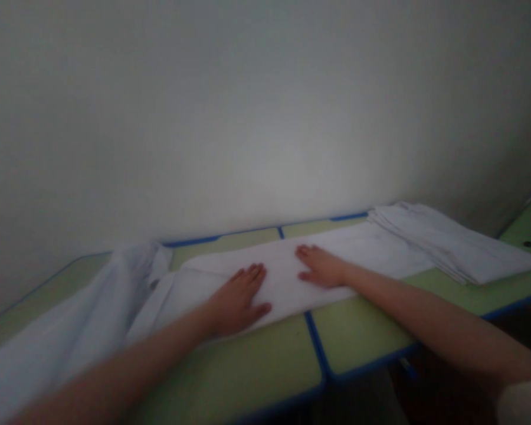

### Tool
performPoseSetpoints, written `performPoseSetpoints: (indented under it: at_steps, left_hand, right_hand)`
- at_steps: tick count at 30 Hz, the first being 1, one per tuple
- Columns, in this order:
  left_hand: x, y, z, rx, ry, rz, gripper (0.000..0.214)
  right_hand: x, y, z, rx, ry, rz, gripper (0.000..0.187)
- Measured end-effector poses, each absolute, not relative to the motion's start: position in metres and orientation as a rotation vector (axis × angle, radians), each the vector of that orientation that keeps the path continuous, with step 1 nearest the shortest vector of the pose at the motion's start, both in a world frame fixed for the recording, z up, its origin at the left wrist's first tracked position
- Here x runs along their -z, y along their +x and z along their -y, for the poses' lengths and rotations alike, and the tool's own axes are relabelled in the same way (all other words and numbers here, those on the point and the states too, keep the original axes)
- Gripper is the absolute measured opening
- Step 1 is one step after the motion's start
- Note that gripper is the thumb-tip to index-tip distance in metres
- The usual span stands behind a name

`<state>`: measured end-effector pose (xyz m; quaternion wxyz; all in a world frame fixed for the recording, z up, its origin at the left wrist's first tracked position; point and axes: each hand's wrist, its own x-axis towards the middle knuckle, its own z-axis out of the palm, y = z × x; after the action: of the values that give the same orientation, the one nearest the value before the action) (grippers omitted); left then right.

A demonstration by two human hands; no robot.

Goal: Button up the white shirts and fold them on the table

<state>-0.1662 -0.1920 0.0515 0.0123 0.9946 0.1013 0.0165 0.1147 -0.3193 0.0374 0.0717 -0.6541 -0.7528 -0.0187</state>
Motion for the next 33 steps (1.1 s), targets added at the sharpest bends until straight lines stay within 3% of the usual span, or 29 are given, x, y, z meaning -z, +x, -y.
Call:
performPoseSetpoints:
  at_steps: [9,20,27,33]
  left_hand:
    - [-0.064,-0.175,0.197,0.042,3.106,-0.334,0.089]
    - [-0.094,-0.159,0.188,0.229,3.126,-0.269,0.103]
    - [-0.141,-0.016,0.181,0.196,3.027,-0.086,0.075]
    - [-0.129,0.156,0.200,0.262,2.888,-0.059,0.054]
  right_hand:
    - [-0.023,0.286,0.438,0.155,-2.386,1.876,0.070]
    - [-0.046,0.304,0.495,0.177,-2.709,1.302,0.070]
    - [-0.083,0.301,0.533,-0.398,-2.704,0.807,0.068]
    - [-0.087,0.298,0.539,-0.521,-2.553,0.621,0.058]
